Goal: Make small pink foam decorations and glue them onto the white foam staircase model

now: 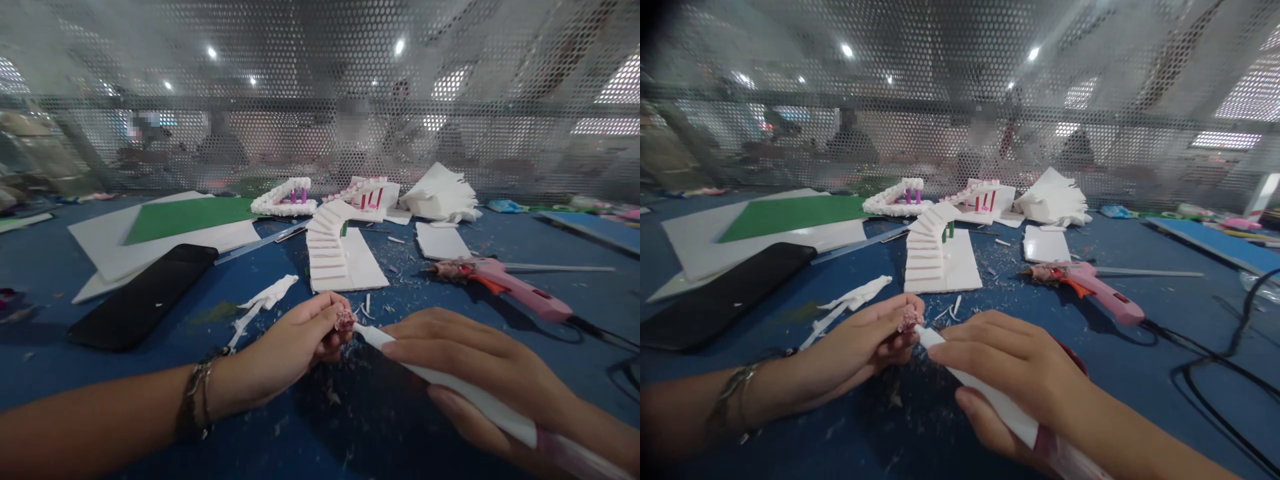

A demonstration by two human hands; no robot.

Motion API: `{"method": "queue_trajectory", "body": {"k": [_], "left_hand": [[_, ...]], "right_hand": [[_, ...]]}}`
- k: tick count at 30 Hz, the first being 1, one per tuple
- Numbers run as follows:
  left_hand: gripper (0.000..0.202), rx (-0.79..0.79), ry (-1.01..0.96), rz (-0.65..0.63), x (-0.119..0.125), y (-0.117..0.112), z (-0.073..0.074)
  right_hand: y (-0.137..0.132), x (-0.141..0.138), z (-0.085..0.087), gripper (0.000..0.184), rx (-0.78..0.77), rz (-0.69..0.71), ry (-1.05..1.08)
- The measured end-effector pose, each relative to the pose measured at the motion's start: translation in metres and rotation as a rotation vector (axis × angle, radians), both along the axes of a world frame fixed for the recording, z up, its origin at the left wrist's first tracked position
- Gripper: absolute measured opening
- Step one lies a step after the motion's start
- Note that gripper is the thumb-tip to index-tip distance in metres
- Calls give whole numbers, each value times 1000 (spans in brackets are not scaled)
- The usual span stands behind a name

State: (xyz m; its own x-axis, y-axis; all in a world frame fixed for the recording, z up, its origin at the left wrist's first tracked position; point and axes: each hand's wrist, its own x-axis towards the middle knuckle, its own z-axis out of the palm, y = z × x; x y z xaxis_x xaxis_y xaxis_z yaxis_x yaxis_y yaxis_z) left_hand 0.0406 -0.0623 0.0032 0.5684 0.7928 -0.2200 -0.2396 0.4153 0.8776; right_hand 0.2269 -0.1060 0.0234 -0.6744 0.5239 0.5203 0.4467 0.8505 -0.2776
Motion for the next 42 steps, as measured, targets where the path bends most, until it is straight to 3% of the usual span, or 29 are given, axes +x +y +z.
{"method": "queue_trajectory", "body": {"k": [9, 42], "left_hand": [[14, 63, -19, -79, -1, 1, -1], [13, 99, 0, -95, -1, 1, 0]], "right_hand": [[1, 2, -1, 33, 48, -40, 15], [-3, 5, 14, 34, 50, -70, -101]]}}
